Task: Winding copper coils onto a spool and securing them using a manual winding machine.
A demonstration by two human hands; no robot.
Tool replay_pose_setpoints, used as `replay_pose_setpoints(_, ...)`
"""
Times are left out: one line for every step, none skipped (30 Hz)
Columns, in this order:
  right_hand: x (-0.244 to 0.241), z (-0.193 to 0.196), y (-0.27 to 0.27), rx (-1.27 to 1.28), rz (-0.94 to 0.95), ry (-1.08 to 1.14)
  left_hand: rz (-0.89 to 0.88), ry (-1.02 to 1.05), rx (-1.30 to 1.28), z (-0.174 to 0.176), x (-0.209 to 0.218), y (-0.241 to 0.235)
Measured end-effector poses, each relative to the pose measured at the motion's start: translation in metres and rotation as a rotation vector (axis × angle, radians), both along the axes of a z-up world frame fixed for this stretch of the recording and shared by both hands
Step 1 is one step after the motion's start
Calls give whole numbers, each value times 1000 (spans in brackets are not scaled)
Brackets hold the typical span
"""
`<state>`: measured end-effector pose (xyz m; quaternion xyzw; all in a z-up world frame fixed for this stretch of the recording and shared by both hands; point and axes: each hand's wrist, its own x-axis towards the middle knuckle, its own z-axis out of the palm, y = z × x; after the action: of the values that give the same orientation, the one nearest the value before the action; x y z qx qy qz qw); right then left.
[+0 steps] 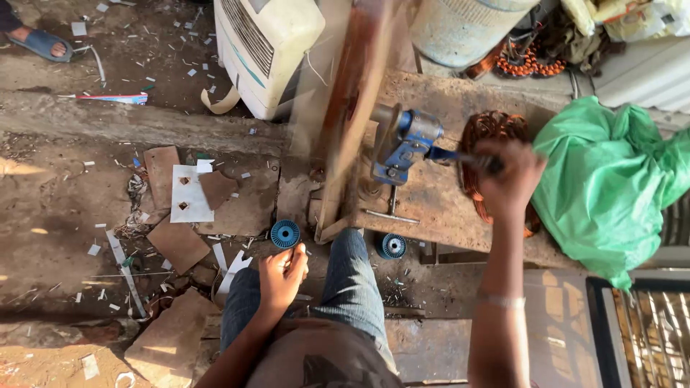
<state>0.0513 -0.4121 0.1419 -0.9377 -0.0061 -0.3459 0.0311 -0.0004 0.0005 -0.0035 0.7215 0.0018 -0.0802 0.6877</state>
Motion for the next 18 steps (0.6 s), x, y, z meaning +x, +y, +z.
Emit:
replay_pose_setpoints(21,5,-10,58,-23,-8,2,-18,-17,-4,-1,1)
replay_pose_setpoints(42,9,-20,115,-44,-15,5,-35,-35,-7,-3,2)
replay_pose_setpoints(62,-3,-33,115,-35,-14,14,-34,-35,-5,-3,2)
replay_pose_setpoints(86,-17,-44,178,-67,36,-2,-103,-25,-2,-1,4)
replay_pose_setpoints(109,-31,-55,239,-98,87,-19,-172,-14,2,1,7)
replay_pose_setpoints(126,-68,-76,239,-93,87,-14,-173,-14,2,1,5)
replay_pose_setpoints(142,-105,-97,170,-119,166,4,-181,0,1,2,3)
replay_pose_setpoints(153,-145,-116,103,-148,253,18,-182,16,1,-1,5)
replay_pose_setpoints(140,-162,-101,105,-148,259,18,-176,19,3,0,6)
replay_pose_setpoints(124,-177,-89,-70,-217,285,15,-178,34,5,0,5)
replay_pose_setpoints(109,-191,-77,-245,-284,311,12,-180,50,8,1,4)
replay_pose_setpoints(88,-184,-53,-246,-287,308,11,-183,48,12,1,4)
replay_pose_setpoints(66,-176,-29,-65,-348,463,-1,-174,-5,16,0,4)
replay_pose_setpoints(44,-171,-3,123,-405,618,-14,-164,-55,19,-2,6)
replay_pose_setpoints(20,-152,14,124,-407,617,-16,-165,-54,11,1,7)
replay_pose_setpoints(-7,-132,29,133,-366,559,-3,-98,-46,3,1,6)
replay_pose_setpoints(-33,-112,45,140,-325,501,10,-31,-38,-5,1,5)
replay_pose_setpoints(-44,-94,43,139,-333,497,2,-33,-42,-7,1,4)
